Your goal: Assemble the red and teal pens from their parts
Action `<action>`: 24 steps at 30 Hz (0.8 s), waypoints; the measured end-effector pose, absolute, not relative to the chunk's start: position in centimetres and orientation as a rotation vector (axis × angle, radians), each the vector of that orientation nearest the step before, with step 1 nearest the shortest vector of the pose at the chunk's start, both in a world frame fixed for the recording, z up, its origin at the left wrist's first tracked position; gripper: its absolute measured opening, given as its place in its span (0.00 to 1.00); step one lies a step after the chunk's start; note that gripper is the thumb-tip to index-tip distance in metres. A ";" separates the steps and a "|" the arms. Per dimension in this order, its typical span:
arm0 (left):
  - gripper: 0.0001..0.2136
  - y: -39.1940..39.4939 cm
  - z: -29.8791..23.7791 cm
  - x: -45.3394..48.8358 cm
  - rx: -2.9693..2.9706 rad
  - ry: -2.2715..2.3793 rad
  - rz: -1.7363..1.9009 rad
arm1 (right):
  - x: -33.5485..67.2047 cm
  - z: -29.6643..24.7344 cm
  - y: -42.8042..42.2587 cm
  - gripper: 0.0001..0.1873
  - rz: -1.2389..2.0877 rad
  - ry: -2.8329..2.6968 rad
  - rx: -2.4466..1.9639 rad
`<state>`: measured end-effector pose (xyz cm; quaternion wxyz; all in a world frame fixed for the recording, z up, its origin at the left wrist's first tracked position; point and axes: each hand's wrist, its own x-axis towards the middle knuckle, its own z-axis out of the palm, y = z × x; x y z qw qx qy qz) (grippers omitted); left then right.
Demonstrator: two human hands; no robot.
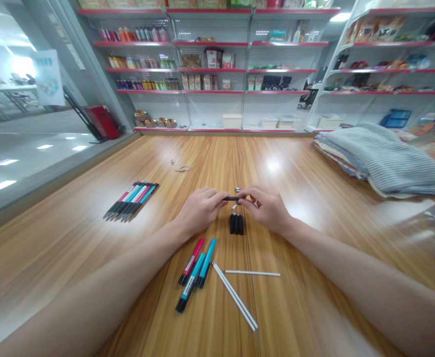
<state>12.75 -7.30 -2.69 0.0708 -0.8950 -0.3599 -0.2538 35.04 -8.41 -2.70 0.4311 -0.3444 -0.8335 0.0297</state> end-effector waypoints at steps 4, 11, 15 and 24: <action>0.15 -7.5 -2.6 13.0 -2.650 -1.103 -0.746 | 35.2 -2.8 -8.3 0.07 0.081 -2.073 -0.845; 0.12 -7.5 -2.3 13.0 -2.635 -1.099 -0.768 | 35.1 -2.9 -8.3 0.11 0.060 -2.059 -0.830; 0.12 -7.5 -2.3 13.0 -2.630 -1.090 -0.798 | 35.1 -2.8 -8.2 0.10 0.027 -2.061 -0.863; 0.10 -7.7 -2.1 12.9 -2.628 -1.136 -0.818 | 35.1 -2.7 -8.2 0.10 0.010 -2.111 -1.014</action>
